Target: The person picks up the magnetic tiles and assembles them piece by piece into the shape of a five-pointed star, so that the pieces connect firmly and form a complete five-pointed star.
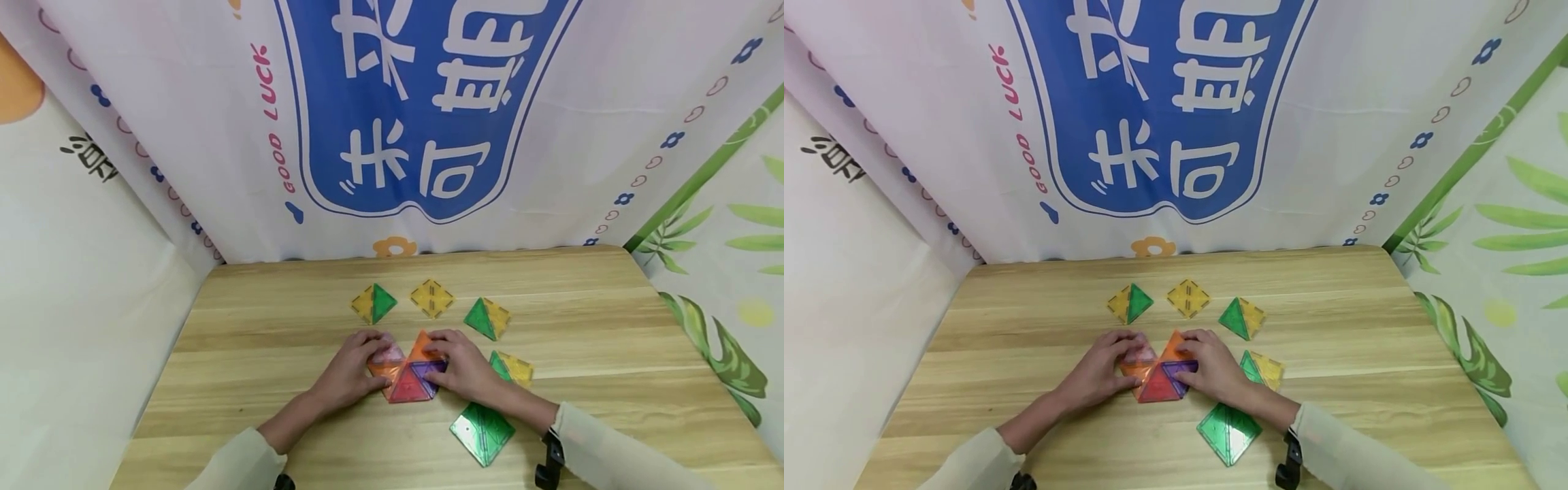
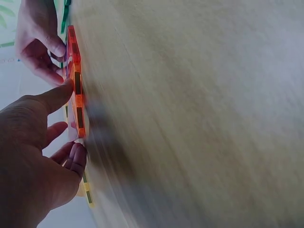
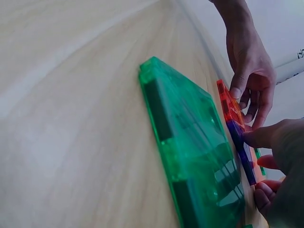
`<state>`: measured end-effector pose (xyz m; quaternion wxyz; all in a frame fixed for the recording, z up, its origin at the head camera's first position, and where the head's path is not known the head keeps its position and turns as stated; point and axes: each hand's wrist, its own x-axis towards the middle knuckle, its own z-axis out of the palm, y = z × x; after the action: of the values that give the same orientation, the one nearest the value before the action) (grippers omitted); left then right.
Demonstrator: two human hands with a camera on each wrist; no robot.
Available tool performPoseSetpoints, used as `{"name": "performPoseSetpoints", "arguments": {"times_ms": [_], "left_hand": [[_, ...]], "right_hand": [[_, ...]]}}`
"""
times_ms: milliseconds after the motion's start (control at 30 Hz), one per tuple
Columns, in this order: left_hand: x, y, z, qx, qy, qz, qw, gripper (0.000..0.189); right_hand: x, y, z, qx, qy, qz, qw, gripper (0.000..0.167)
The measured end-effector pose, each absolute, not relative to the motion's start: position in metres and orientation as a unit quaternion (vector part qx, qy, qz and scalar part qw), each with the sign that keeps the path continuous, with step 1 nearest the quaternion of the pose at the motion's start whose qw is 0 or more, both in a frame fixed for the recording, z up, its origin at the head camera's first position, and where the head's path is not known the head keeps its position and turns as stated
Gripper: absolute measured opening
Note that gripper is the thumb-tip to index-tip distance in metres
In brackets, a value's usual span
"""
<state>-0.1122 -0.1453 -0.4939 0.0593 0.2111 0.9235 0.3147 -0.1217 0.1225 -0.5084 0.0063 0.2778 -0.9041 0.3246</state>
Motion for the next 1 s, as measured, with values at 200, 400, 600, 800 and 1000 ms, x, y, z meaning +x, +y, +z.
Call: {"name": "performPoseSetpoints", "arguments": {"times_ms": [200,400,600,800,1000], "left_hand": [[-0.113,-0.144,-0.495,0.223,0.917,0.329,0.044,0.064],[-0.114,-0.144,-0.495,0.222,0.906,0.357,0.045,0.063],[-0.117,-0.146,-0.495,0.221,0.893,0.386,0.068,0.052],[-0.122,-0.148,-0.495,0.234,0.880,0.402,0.092,0.042],[-0.124,-0.152,-0.493,0.237,0.857,0.438,0.129,0.033]], "right_hand": [[-0.121,0.121,-0.509,0.256,-0.897,0.359,0.012,0.044],[-0.121,0.122,-0.509,0.251,-0.887,0.387,0.007,0.045],[-0.126,0.125,-0.510,0.252,-0.871,0.420,-0.025,0.039],[-0.131,0.127,-0.512,0.269,-0.857,0.435,-0.052,0.033],[-0.133,0.131,-0.511,0.286,-0.835,0.464,-0.078,0.033]]}}
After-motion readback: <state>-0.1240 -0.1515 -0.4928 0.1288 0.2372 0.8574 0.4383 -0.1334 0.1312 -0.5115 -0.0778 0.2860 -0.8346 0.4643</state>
